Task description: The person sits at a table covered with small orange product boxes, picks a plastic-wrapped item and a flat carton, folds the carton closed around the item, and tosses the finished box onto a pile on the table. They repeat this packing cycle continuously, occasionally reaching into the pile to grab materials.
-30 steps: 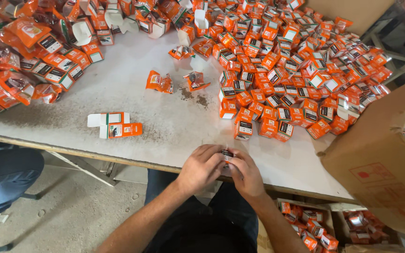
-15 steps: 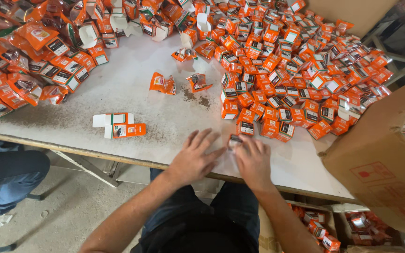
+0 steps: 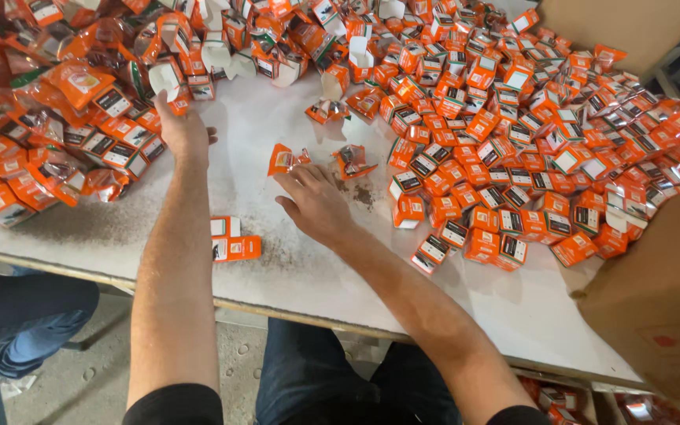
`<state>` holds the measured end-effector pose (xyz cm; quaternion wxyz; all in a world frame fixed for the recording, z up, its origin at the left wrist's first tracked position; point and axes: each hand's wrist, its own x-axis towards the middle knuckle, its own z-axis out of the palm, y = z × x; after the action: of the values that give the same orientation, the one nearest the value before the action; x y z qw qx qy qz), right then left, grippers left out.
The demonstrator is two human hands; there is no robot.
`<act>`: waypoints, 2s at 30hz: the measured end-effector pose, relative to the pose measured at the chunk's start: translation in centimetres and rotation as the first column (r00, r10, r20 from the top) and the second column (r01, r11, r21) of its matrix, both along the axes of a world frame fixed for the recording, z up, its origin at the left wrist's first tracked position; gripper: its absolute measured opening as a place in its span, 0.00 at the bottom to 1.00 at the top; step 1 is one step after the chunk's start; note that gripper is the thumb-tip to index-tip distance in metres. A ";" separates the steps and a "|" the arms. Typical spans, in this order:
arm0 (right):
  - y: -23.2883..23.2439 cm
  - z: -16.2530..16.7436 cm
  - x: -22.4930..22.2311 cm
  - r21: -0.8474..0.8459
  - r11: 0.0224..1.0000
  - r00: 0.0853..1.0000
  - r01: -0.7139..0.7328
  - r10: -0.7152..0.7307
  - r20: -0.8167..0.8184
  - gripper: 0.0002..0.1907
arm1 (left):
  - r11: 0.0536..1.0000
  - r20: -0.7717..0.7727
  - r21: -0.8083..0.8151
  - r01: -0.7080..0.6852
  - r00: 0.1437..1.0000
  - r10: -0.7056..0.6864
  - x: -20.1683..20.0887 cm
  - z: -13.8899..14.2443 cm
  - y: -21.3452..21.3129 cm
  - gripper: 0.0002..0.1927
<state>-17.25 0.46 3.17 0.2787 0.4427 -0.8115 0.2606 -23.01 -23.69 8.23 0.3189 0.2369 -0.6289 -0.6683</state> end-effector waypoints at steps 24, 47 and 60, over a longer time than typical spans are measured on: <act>2.3 -4.7 -2.7 -0.173 0.985 0.979 -0.015 0.050 0.196 0.16 | 0.749 -0.315 -0.659 -0.068 0.929 -0.193 1.4 2.0 0.9 0.21; 15.7 0.2 15.1 -0.205 0.948 0.939 0.245 -0.179 0.294 0.13 | -0.068 0.239 -0.948 0.309 0.557 -0.796 21.4 -1.1 17.5 0.16; 16.5 -1.4 15.7 -0.050 0.936 0.812 0.348 -0.274 0.516 0.15 | 0.324 0.017 -0.900 0.292 0.765 -0.643 23.6 -7.6 21.3 0.25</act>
<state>-1.51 17.01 1.76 0.1283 0.1998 -0.8963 0.3744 0.61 -2.35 0.59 0.2856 -0.2737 -0.8486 -0.3513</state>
